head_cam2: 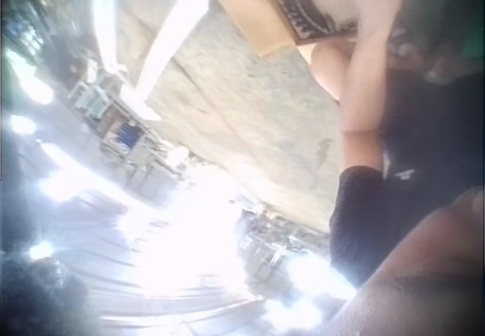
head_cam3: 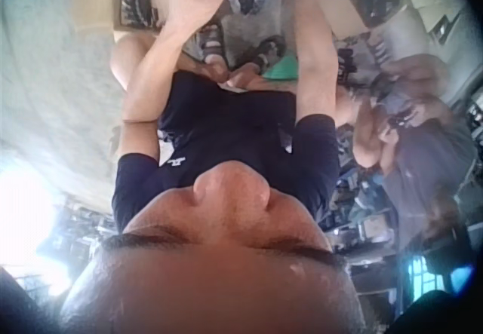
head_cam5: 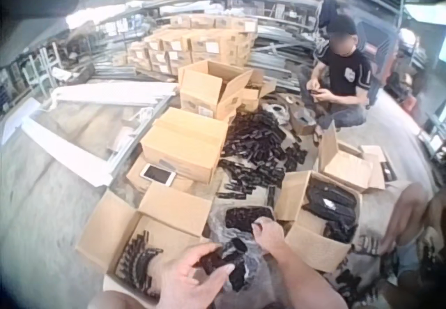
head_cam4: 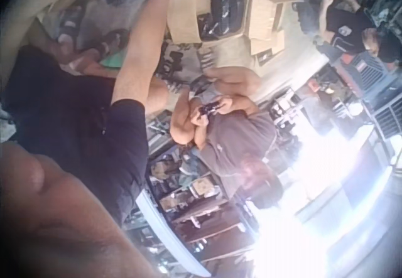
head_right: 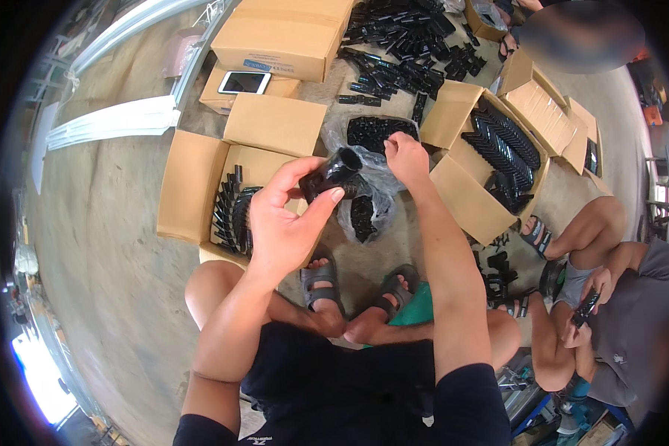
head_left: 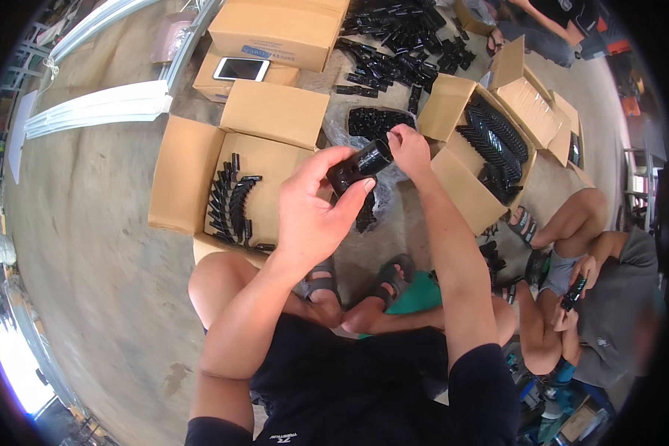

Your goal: The person sits on the floor and assembles small black plastic components by hand. They pick up individual parts from open cardboard boxes, fit them together, and place the assembled units into a plastic bag or back into the boxes.

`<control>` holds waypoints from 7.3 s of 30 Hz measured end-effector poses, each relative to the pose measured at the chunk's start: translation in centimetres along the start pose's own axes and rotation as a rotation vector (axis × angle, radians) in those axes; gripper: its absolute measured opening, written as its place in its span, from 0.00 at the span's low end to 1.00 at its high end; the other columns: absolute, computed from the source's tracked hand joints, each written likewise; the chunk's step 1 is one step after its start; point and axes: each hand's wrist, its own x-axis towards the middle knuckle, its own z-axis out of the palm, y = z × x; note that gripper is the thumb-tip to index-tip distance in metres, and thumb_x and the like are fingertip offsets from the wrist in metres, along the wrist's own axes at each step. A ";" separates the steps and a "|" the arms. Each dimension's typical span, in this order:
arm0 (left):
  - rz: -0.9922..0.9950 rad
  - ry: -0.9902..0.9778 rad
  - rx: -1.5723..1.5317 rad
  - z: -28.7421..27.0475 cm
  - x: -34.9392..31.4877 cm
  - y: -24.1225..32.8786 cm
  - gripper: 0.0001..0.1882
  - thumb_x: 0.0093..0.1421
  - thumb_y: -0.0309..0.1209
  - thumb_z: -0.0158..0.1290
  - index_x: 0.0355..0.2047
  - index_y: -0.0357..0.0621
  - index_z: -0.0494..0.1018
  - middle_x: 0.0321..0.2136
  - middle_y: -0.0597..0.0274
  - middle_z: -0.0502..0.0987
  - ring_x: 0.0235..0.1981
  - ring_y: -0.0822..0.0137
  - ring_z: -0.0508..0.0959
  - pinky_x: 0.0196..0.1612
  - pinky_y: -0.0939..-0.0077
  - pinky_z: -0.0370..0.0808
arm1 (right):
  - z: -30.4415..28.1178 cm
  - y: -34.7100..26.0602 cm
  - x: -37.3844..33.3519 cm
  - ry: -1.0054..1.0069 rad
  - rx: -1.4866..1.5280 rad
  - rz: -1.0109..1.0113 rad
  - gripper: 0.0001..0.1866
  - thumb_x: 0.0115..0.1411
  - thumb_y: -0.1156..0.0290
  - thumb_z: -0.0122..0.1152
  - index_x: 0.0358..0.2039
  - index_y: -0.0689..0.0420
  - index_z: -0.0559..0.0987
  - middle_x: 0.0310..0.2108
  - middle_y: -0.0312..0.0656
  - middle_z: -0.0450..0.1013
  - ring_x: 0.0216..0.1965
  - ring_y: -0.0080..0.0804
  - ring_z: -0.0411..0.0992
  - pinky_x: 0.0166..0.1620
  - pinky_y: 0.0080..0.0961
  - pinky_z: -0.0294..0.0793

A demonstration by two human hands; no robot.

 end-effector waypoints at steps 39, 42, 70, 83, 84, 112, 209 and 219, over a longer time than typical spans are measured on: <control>0.643 0.034 0.626 0.2 -6.6 3.4 0.21 0.45 0.27 0.68 0.41 0.43 0.78 0.37 0.63 0.82 0.41 0.60 0.80 0.41 0.68 0.79 | -22.7 -22.9 -15.2 0.117 -0.400 -0.726 0.14 0.48 0.72 0.64 0.38 0.57 0.79 0.31 0.37 0.70 0.34 0.34 0.75 0.33 0.29 0.77; 0.638 0.041 0.635 0.1 -6.5 3.3 0.20 0.45 0.27 0.68 0.41 0.44 0.79 0.36 0.63 0.82 0.41 0.61 0.80 0.41 0.69 0.79 | -22.6 -22.6 -14.9 0.087 -0.342 -0.723 0.15 0.47 0.74 0.67 0.39 0.56 0.79 0.32 0.37 0.71 0.34 0.34 0.75 0.32 0.30 0.78; 0.597 -0.049 0.614 -0.3 -6.7 2.6 0.20 0.46 0.28 0.66 0.41 0.41 0.78 0.37 0.59 0.82 0.46 0.56 0.78 0.50 0.60 0.76 | -22.2 -23.2 -14.8 0.003 -0.311 -0.615 0.13 0.51 0.71 0.71 0.36 0.58 0.78 0.32 0.42 0.73 0.34 0.41 0.77 0.33 0.32 0.78; -0.248 -0.472 -0.248 -0.5 -6.6 3.5 0.20 0.58 0.24 0.66 0.51 0.35 0.77 0.44 0.61 0.83 0.39 0.78 0.79 0.44 0.80 0.77 | -19.3 -16.7 -17.0 -0.299 1.165 0.133 0.23 0.64 0.75 0.67 0.58 0.63 0.75 0.45 0.38 0.76 0.43 0.24 0.75 0.47 0.24 0.78; -0.256 -0.471 -0.298 -0.3 -6.7 3.3 0.20 0.59 0.24 0.66 0.51 0.35 0.77 0.43 0.61 0.83 0.40 0.77 0.79 0.44 0.80 0.77 | -19.0 -16.4 -17.2 -0.277 1.171 0.137 0.22 0.64 0.75 0.67 0.57 0.64 0.75 0.45 0.38 0.77 0.42 0.24 0.75 0.46 0.24 0.78; -0.272 0.007 -0.810 0.0 -4.1 1.4 0.09 0.68 0.28 0.56 0.47 0.39 0.73 0.43 0.44 0.81 0.42 0.55 0.83 0.50 0.61 0.81 | -0.4 -5.1 -16.5 -0.395 0.248 0.135 0.11 0.61 0.68 0.57 0.31 0.60 0.83 0.30 0.49 0.81 0.31 0.47 0.80 0.37 0.44 0.79; -0.263 0.211 -0.881 1.6 -6.7 1.2 0.07 0.65 0.29 0.59 0.39 0.43 0.73 0.30 0.71 0.77 0.29 0.81 0.73 0.28 0.83 0.68 | -12.3 -3.8 -9.0 -0.226 0.538 0.179 0.14 0.69 0.68 0.59 0.52 0.60 0.78 0.36 0.33 0.75 0.30 0.18 0.70 0.31 0.20 0.70; -0.152 0.182 -0.753 3.8 -7.9 0.1 0.07 0.65 0.25 0.59 0.39 0.40 0.72 0.32 0.69 0.79 0.32 0.80 0.74 0.29 0.82 0.70 | -18.5 -11.6 -14.0 0.005 0.904 0.238 0.16 0.73 0.66 0.58 0.56 0.60 0.77 0.35 0.29 0.72 0.32 0.14 0.63 0.35 0.15 0.64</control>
